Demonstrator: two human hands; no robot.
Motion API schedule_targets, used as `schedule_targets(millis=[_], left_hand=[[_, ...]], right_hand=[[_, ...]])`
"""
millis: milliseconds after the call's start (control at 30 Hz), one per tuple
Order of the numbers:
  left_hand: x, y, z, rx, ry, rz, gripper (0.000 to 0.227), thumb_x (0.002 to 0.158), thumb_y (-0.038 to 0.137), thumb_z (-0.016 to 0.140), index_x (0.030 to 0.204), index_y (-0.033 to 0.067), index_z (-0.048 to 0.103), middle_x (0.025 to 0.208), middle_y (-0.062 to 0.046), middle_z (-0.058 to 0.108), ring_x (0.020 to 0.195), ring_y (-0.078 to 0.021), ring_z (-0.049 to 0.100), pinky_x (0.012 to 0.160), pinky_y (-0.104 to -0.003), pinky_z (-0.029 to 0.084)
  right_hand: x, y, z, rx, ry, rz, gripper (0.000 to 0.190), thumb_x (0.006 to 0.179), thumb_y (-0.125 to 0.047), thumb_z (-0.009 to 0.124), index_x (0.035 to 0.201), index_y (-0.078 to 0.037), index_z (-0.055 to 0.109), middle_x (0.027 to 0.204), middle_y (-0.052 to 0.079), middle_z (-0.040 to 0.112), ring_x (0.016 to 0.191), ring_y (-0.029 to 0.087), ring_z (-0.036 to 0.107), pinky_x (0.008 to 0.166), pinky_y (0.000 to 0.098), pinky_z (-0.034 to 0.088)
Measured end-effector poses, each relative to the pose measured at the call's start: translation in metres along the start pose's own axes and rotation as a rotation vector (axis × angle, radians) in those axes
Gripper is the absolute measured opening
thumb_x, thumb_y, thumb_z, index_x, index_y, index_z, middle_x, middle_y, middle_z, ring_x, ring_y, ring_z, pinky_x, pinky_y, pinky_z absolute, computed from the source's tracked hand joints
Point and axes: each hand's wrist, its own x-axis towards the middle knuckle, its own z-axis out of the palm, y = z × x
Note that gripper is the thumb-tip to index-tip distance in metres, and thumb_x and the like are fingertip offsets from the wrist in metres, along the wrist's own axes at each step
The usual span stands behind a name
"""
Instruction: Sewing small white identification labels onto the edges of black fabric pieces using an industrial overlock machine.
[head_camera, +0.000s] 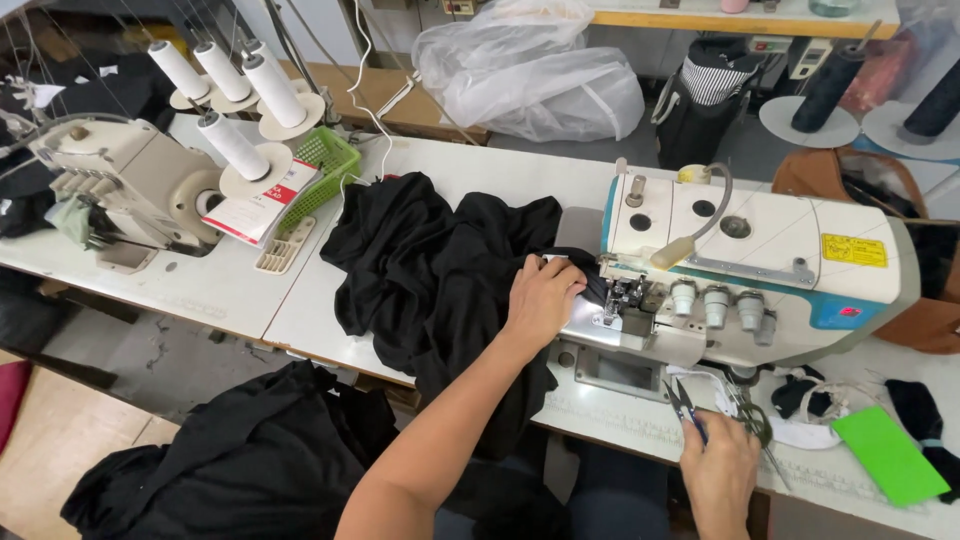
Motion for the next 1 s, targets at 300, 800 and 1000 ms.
schedule_targets(millis=[300, 800, 1000], left_hand=[[0.003, -0.001, 0.007, 0.015, 0.051, -0.070, 0.008, 0.098, 0.017, 0.068, 0.092, 0.0176, 0.074, 0.093, 0.006, 0.064, 0.077, -0.0278, 0.044, 0.054, -0.038, 0.042], [-0.047, 0.029, -0.052, 0.000, 0.341, -0.090, 0.012, 0.098, -0.006, 0.060, 0.091, 0.0035, 0.063, 0.103, -0.007, 0.064, 0.079, -0.0274, 0.047, 0.050, -0.031, 0.041], [-0.057, 0.045, -0.070, 0.051, 0.373, -0.038, 0.020, 0.090, -0.015, 0.058, 0.092, 0.0042, 0.064, 0.104, -0.011, 0.064, 0.076, -0.0283, 0.045, 0.055, -0.032, 0.042]], right_hand=[[-0.012, -0.011, 0.017, -0.060, 0.170, -0.201, 0.020, 0.096, -0.023, 0.072, 0.106, -0.006, 0.073, 0.105, 0.012, 0.066, 0.099, 0.034, 0.058, 0.093, 0.0437, 0.050], [0.030, -0.141, -0.066, 0.233, 0.190, -0.298, 0.041, 0.095, -0.014, 0.075, 0.135, -0.008, 0.071, 0.092, 0.008, 0.067, 0.079, 0.021, 0.064, 0.069, 0.0351, 0.053], [0.064, -0.186, -0.021, -0.170, 0.249, -0.200, 0.033, 0.096, -0.027, 0.073, 0.127, -0.019, 0.068, 0.085, 0.003, 0.055, 0.044, 0.028, 0.058, 0.035, 0.0384, 0.045]])
